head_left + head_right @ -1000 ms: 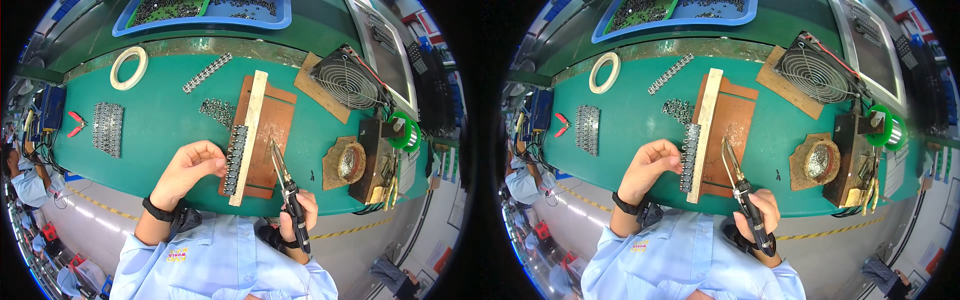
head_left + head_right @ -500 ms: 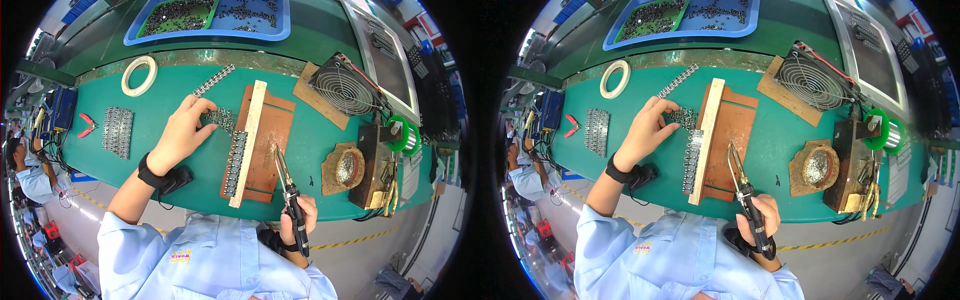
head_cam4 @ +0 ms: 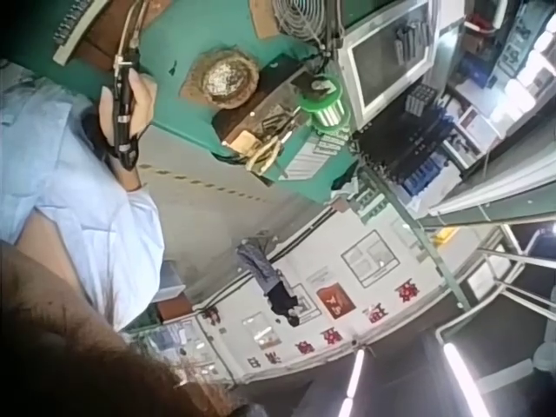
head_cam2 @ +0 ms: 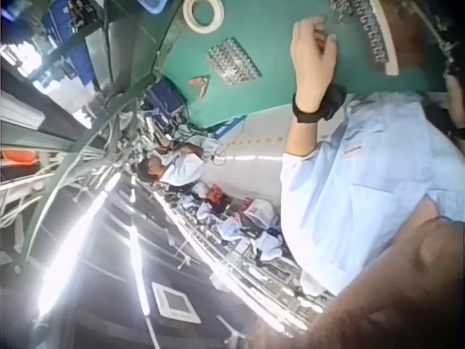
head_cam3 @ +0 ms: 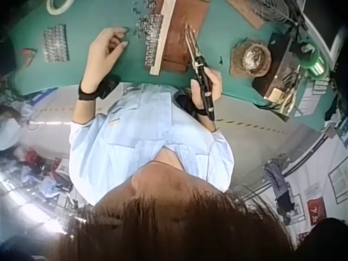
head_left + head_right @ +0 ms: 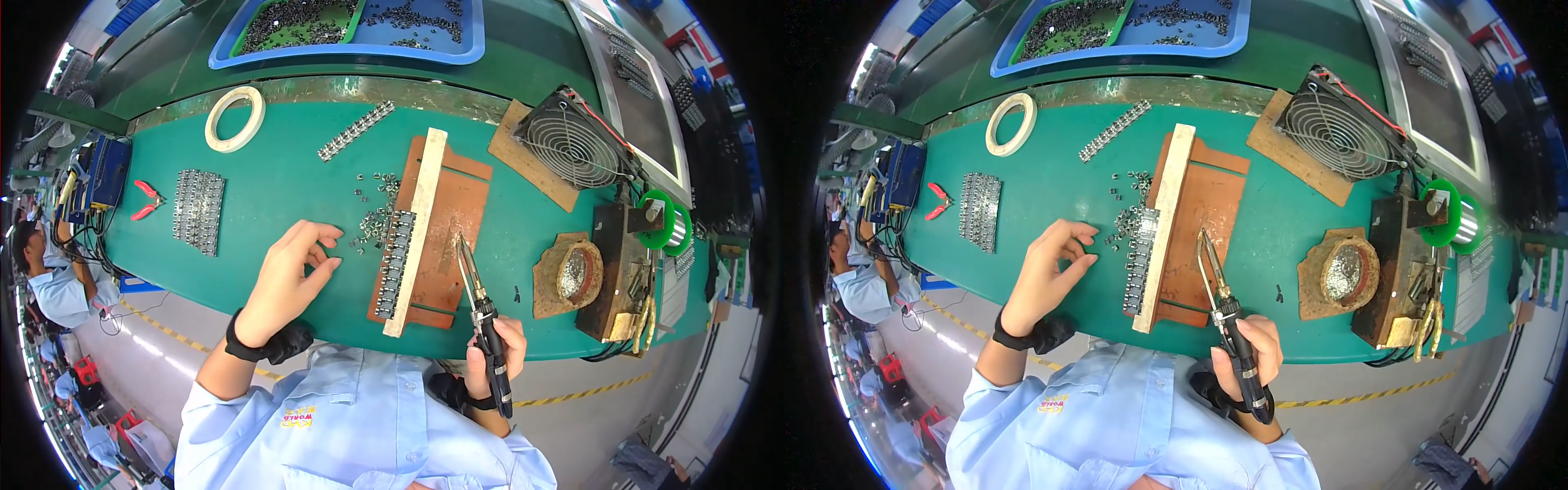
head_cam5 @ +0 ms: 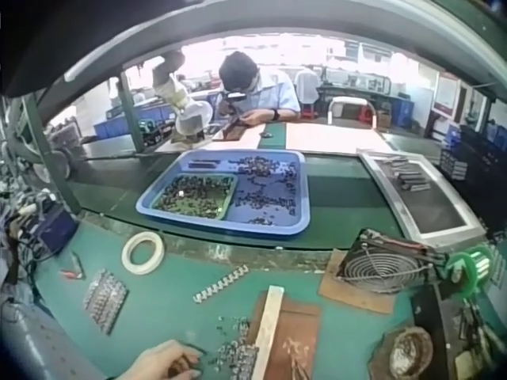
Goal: Solder electronic components onto a printed circuit board.
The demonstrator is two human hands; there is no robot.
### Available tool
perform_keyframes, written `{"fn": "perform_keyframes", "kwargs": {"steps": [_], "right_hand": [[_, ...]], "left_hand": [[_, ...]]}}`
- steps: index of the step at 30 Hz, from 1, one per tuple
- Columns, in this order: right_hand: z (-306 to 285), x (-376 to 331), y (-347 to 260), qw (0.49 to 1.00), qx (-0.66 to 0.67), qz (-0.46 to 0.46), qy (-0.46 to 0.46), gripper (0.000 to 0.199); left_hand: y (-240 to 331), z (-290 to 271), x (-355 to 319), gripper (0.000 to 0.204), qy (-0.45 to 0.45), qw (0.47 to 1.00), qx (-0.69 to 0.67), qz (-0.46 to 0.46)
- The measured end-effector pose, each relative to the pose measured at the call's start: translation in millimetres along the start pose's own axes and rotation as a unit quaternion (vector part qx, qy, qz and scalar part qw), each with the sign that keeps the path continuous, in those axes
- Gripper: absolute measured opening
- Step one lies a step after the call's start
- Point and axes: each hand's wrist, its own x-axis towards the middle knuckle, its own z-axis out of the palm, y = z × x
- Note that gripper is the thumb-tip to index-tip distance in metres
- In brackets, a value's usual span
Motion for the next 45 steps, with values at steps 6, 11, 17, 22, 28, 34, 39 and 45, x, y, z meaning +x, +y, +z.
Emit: {"fn": "perform_keyframes", "kwargs": {"steps": [6, 11, 17, 22, 28, 34, 39, 45], "right_hand": [[4, -3, -3, 1.000, 0.000, 0.013, 0.005, 0.045], [5, -7, -2, 0.999, -0.003, 0.033, 0.016, 0.045], [3, -4, 5, 1.000, -0.003, 0.029, 0.006, 0.045], [6, -1, 8, 1.000, -0.001, 0.024, 0.002, 0.044], [4, 1, 10, 1.000, -0.011, 0.024, -0.001, 0.044], [8, 4, 9, 0.997, 0.020, 0.043, 0.053, 0.038], [7, 4, 12, 0.998, 0.016, 0.035, 0.050, 0.038], [3, 4, 17, 1.000, -0.017, 0.007, -0.006, 0.045]], "left_hand": [[-2, 13, -1, 0.019, 0.033, 0.992, 0.119, 0.036], [-5, 14, -5, 0.013, 0.061, 0.992, 0.105, 0.037], [-4, 18, -16, 0.006, -0.039, 0.974, -0.207, -0.083], [-2, 23, -13, 0.005, -0.076, 0.918, -0.358, -0.152], [-7, 29, -6, 0.007, -0.094, 0.903, -0.391, -0.151], [-7, 34, 0, 0.008, -0.117, 0.885, -0.417, -0.170], [-3, 34, 3, 0.008, -0.119, 0.880, -0.424, -0.181], [-5, 37, 5, 0.009, -0.115, 0.874, -0.436, -0.180]]}}
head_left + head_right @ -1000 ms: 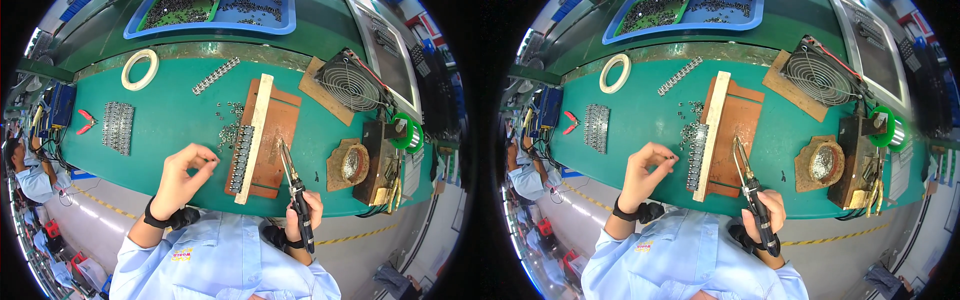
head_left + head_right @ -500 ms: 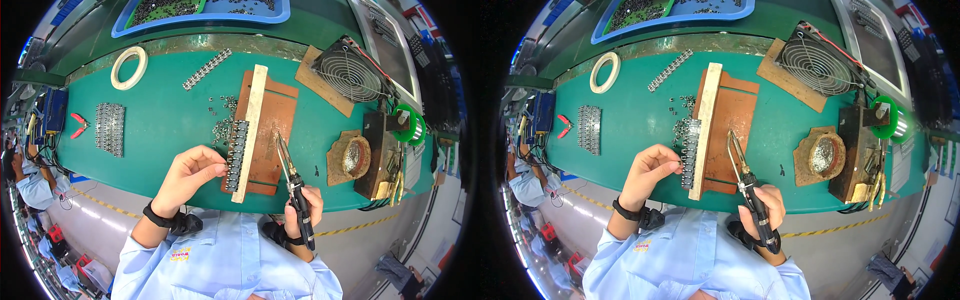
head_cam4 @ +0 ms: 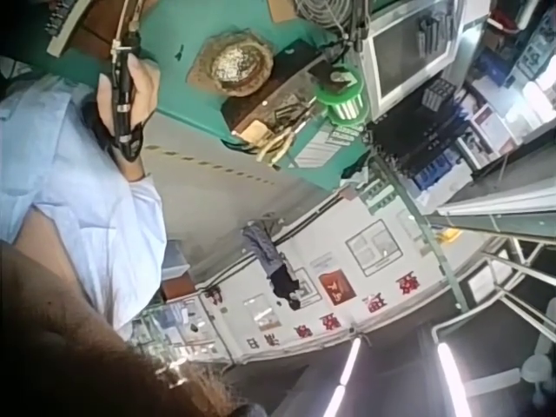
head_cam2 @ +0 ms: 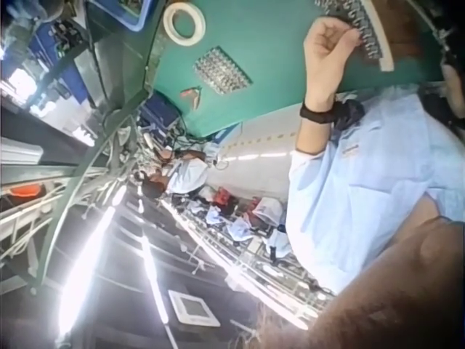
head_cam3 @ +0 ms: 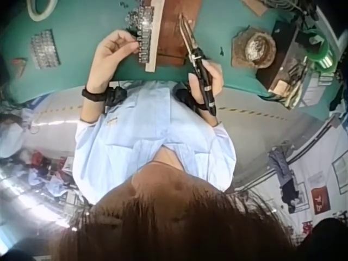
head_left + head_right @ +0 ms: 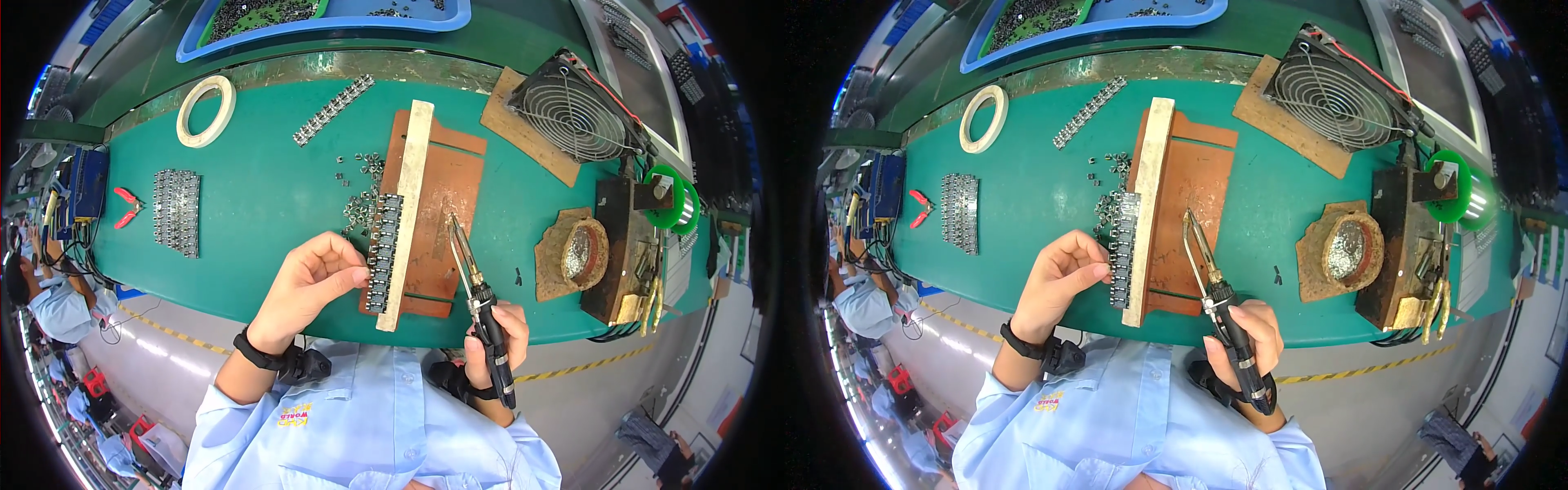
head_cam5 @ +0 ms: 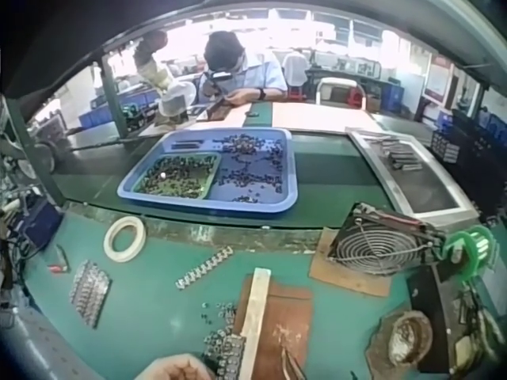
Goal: Solder electronic components onto a printed circuit board.
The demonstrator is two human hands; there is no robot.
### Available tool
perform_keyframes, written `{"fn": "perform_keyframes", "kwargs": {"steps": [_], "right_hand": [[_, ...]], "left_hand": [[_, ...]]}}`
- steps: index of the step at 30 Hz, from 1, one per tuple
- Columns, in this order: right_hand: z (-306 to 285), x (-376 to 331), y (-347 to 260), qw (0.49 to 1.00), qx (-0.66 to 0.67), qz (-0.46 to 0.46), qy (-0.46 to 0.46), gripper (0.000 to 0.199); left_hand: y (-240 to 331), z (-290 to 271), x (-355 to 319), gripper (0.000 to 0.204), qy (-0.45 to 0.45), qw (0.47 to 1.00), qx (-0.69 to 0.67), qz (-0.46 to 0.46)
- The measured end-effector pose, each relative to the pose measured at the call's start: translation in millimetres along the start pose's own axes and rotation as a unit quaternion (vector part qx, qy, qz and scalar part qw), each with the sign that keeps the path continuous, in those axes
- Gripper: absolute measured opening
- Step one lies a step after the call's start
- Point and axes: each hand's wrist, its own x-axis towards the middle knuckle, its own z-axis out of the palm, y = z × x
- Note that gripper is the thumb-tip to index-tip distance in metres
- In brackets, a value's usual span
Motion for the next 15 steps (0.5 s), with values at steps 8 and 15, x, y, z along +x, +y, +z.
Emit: {"fn": "perform_keyframes", "kwargs": {"steps": [8, 15], "right_hand": [[-1.2, 0.5, 0.5, 1.000, 0.008, 0.003, 0.000, 0.044], [-3.3, 3.3, -0.3, 1.000, 0.016, -0.002, -0.005, 0.045]], "left_hand": [[-1.3, -0.6, 1.6, 0.007, -0.008, 1.000, 0.020, 0.008], [-1.0, 1.1, 1.0, 0.006, -0.014, 0.999, 0.028, 0.016]]}}
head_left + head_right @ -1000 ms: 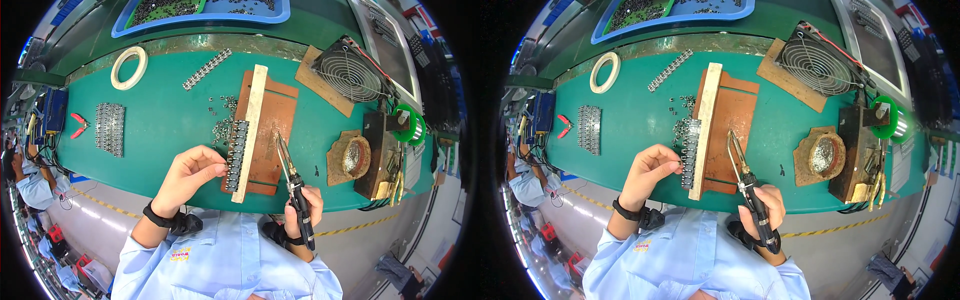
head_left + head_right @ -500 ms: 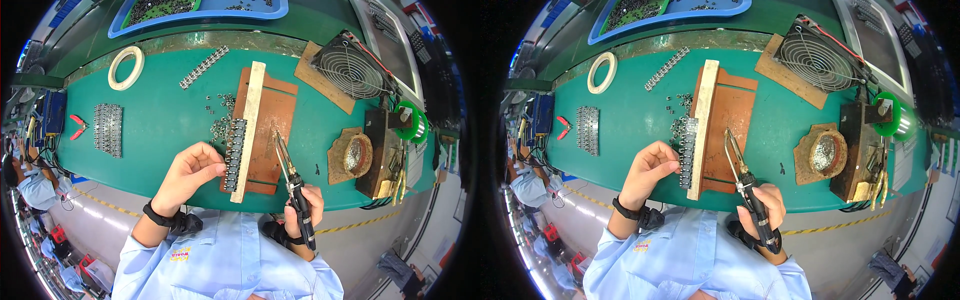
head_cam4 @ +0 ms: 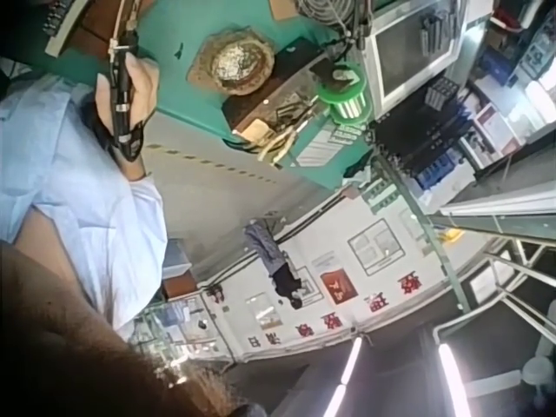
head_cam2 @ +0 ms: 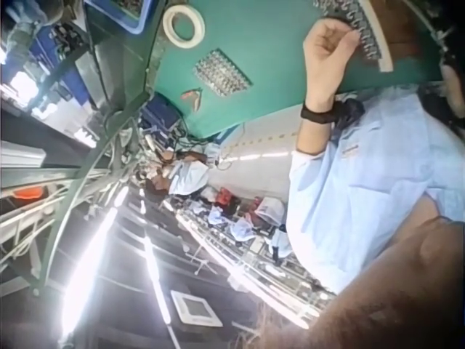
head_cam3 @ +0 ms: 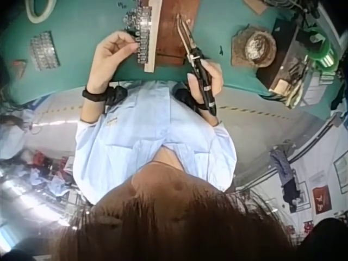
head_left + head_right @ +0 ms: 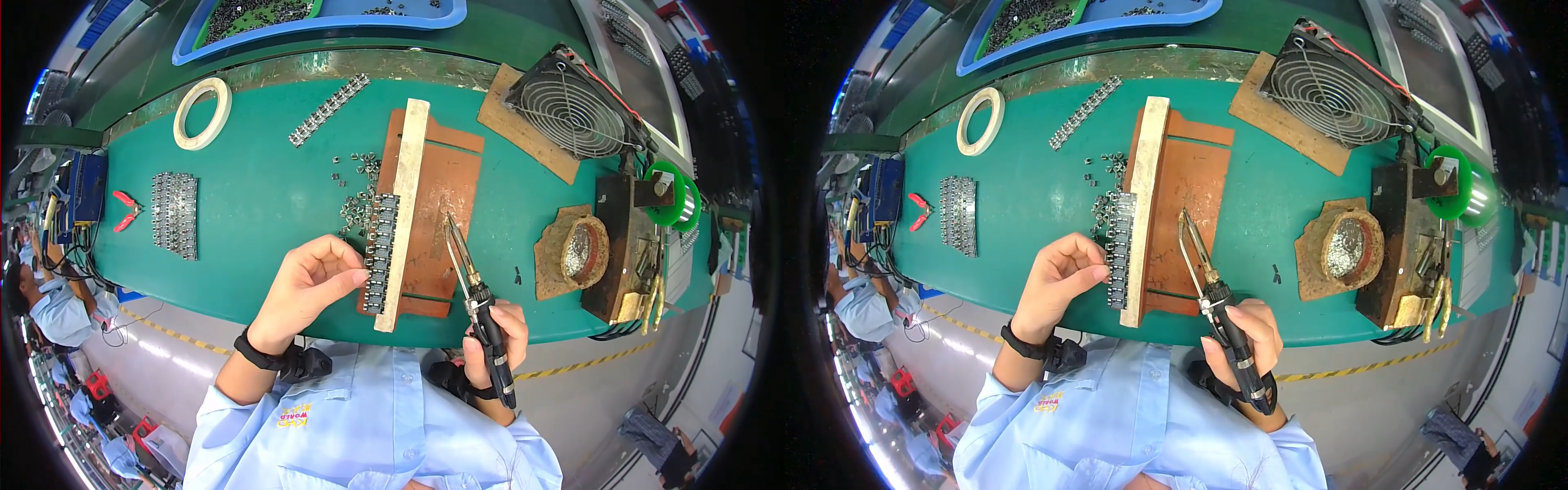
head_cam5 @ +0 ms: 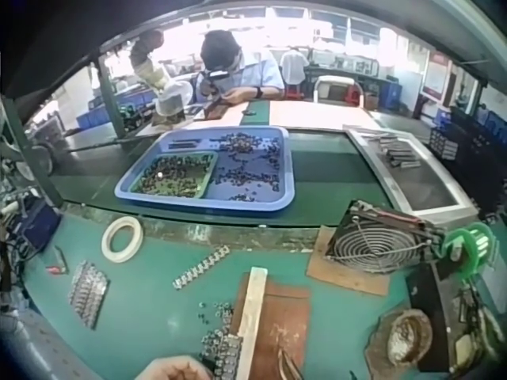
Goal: Solder electronic components onto a printed circuit board.
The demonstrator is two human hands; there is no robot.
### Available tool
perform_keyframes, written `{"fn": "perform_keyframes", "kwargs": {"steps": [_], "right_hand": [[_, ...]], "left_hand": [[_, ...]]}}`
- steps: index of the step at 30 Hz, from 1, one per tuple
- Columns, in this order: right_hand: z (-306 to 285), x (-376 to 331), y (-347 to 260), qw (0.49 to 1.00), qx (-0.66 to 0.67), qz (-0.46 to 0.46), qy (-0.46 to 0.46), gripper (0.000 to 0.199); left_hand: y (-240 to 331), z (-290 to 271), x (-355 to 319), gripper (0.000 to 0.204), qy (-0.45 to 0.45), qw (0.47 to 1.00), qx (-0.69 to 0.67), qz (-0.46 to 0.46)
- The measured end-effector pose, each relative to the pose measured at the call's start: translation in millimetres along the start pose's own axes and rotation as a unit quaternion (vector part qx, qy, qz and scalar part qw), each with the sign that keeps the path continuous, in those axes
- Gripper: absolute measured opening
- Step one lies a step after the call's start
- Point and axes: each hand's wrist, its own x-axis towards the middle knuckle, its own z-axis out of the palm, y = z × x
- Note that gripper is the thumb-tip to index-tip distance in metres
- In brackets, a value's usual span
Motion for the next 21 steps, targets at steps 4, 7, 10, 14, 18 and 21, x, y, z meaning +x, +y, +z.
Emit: {"fn": "perform_keyframes", "kwargs": {"steps": [4, 7, 10, 14, 18, 21], "right_hand": [[1, 0, -3, 1.000, 0.008, 0.001, -0.006, 0.047], [-2, 3, -10, 1.000, 0.027, -0.009, -0.012, 0.049], [-9, 8, -24, 0.995, -0.002, -0.076, -0.071, 0.050], [-7, 15, -42, 0.990, -0.032, -0.067, -0.121, 0.043], [-1, 15, -45, 0.986, -0.048, -0.053, -0.148, 0.045], [3, 15, -46, 0.985, -0.047, -0.055, -0.158, 0.046]], "left_hand": [[2, -3, -2, 0.006, -0.002, 1.000, -0.019, -0.008], [3, -5, -2, 0.008, 0.001, 0.999, -0.030, -0.032], [2, -9, -3, 0.007, -0.004, 0.999, -0.038, -0.035], [-4, -15, -6, 0.004, -0.005, 0.999, -0.035, -0.006], [-3, -17, -7, 0.005, -0.008, 0.999, -0.033, -0.007], [-2, -18, -7, 0.005, -0.010, 0.999, -0.032, -0.006]]}}
